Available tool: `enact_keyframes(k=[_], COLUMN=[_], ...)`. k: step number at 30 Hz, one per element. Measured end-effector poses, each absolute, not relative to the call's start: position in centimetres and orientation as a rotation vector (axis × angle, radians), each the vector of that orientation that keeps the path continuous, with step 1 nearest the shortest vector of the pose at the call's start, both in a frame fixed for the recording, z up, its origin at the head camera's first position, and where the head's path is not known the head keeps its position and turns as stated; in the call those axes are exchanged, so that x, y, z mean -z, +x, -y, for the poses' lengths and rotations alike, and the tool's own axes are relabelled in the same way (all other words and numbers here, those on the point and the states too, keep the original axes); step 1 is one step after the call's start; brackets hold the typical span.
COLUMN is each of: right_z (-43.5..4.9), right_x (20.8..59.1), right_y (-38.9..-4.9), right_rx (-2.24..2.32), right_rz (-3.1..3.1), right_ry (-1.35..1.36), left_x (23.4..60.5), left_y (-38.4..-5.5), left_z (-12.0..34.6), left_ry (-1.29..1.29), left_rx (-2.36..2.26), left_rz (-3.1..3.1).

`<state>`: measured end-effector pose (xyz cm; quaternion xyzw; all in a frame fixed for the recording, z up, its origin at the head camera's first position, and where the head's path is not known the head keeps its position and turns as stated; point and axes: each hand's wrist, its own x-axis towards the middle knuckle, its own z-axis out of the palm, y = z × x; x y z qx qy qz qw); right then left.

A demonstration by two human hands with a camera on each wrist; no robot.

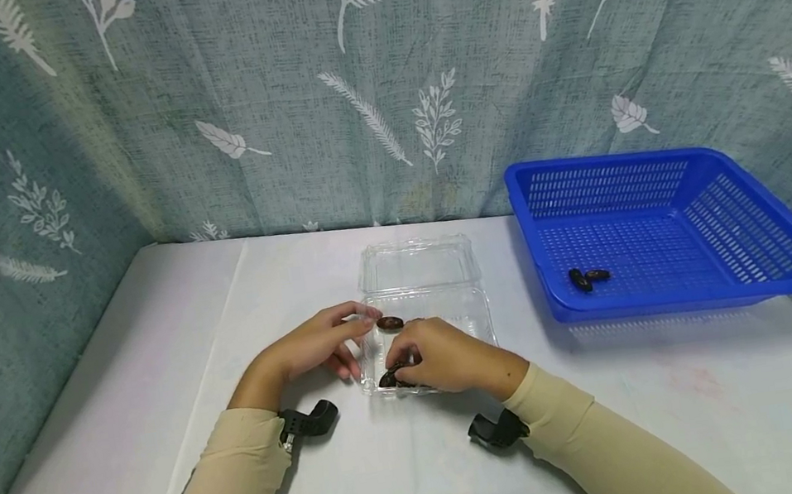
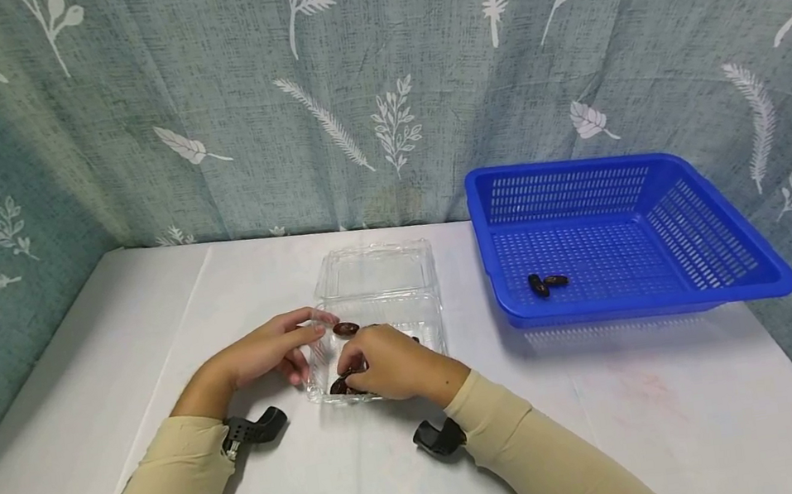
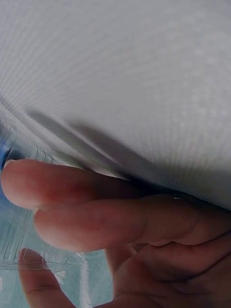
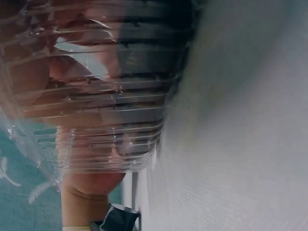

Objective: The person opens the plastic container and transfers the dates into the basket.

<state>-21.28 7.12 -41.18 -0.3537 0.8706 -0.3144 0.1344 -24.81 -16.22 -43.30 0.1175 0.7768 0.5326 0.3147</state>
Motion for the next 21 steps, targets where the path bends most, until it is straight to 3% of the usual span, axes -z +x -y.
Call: enact_keyframes(k=[21], right_z=[-8.4], right_x=[38.1], right_y=[-21.0], right_rx=[0.965], right_rz=[-2.738], right_ry=[-0.992], left_x=[43.2], left_y=[-25.0], left_z=[16.0], left_ry=[0.303], left_rx=[-1.409], left_rz=[-2.032])
